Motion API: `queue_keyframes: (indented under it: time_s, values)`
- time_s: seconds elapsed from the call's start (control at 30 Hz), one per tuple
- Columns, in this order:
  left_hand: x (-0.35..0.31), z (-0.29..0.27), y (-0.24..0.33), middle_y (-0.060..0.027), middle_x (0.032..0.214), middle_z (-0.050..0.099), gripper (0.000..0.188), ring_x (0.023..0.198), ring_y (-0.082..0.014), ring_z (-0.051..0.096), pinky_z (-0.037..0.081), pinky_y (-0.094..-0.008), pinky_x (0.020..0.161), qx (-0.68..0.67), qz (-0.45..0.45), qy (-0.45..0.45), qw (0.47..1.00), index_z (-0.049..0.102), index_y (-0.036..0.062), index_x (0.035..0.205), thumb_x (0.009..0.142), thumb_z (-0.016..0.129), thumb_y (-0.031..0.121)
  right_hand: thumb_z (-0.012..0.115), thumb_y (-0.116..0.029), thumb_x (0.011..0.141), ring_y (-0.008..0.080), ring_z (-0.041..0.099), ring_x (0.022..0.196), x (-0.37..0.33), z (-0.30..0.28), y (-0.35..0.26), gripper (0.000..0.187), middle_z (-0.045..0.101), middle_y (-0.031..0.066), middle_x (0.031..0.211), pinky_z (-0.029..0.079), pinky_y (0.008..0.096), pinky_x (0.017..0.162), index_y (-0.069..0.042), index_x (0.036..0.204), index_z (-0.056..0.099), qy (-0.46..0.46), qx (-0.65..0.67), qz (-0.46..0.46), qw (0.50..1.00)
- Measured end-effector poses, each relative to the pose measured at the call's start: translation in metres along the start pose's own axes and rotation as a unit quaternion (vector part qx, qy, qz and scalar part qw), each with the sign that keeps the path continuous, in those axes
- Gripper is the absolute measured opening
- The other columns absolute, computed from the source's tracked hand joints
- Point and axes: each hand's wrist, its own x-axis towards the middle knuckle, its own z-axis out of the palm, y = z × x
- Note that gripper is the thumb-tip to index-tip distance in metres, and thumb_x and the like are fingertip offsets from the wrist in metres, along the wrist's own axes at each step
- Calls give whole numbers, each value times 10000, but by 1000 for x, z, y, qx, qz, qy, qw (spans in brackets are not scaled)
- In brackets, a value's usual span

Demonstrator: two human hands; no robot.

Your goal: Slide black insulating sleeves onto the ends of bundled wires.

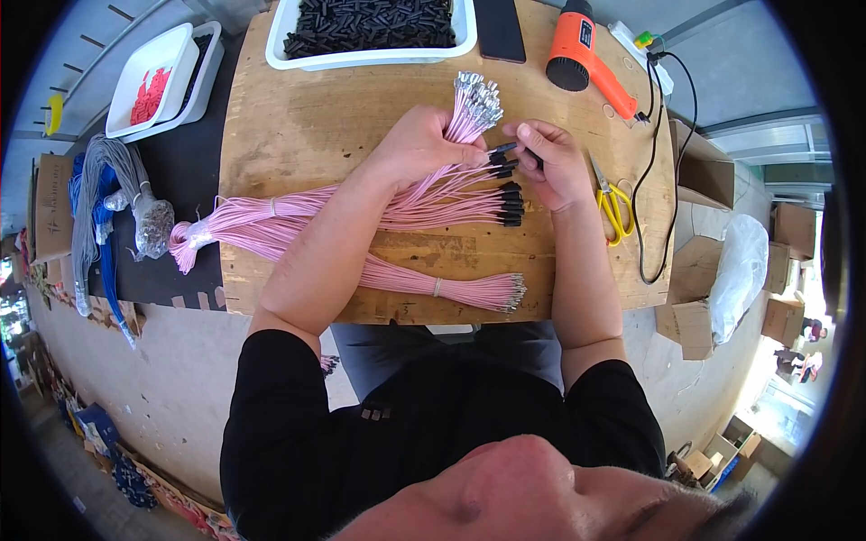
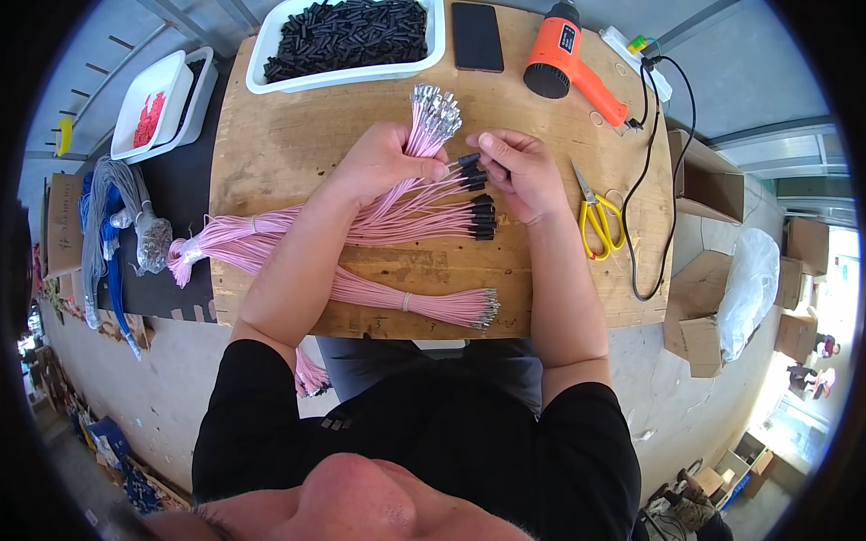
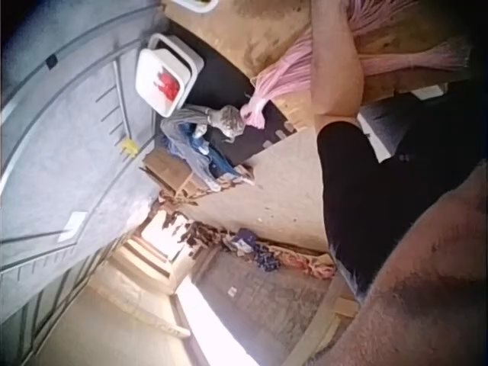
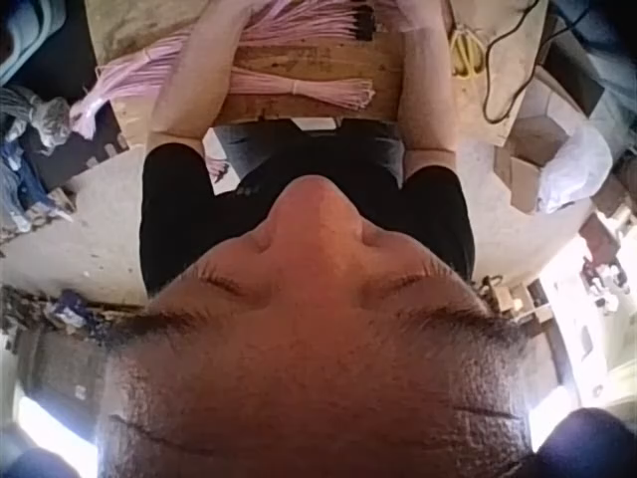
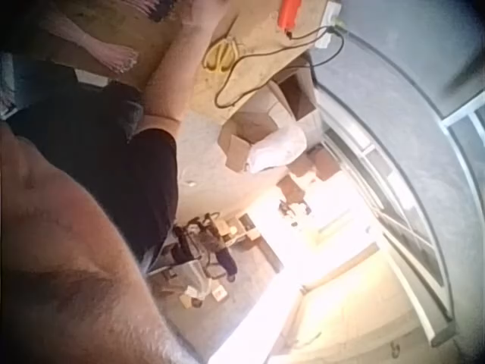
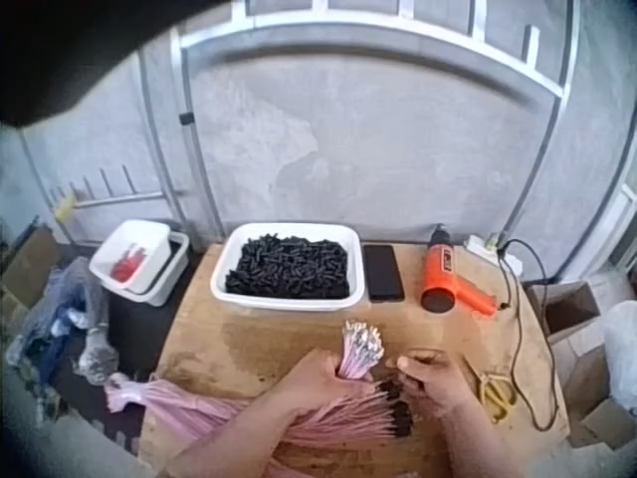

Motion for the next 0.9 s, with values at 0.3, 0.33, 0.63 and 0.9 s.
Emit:
queue_keyframes:
  time_s: [0.3,0.33,0.63,0.9]
  values:
    - [0,-1,-1,-72,811,729,201,739,-134,665,516,-291,704,55,13,9,998,741,12,895,752,845,107,704,-170,941,33,350,499,2,1,9,208,476,-57,620,258,190,470,33,984,687,-46,3,31,998]
    - [0,-1,0,-72,811,729,201,739,-134,665,516,-291,704,56,13,7,998,741,12,895,752,845,107,709,-167,936,34,345,493,2,3,10,201,480,-58,618,259,191,471,30,971,691,-40,-10,30,999]
    - [0,-1,0,-52,839,715,213,762,-119,649,511,-275,722,60,-1,18,998,724,4,916,762,846,84,759,-126,889,33,375,504,1,1,7,167,602,-26,691,276,206,473,18,957,710,-46,13,36,998]
    - [-1,1,-2,-51,811,715,223,732,-117,639,503,-276,692,55,6,34,998,733,12,904,749,861,109,753,-143,894,31,371,513,2,-5,8,200,576,-38,679,264,210,472,26,995,714,-54,35,45,997]
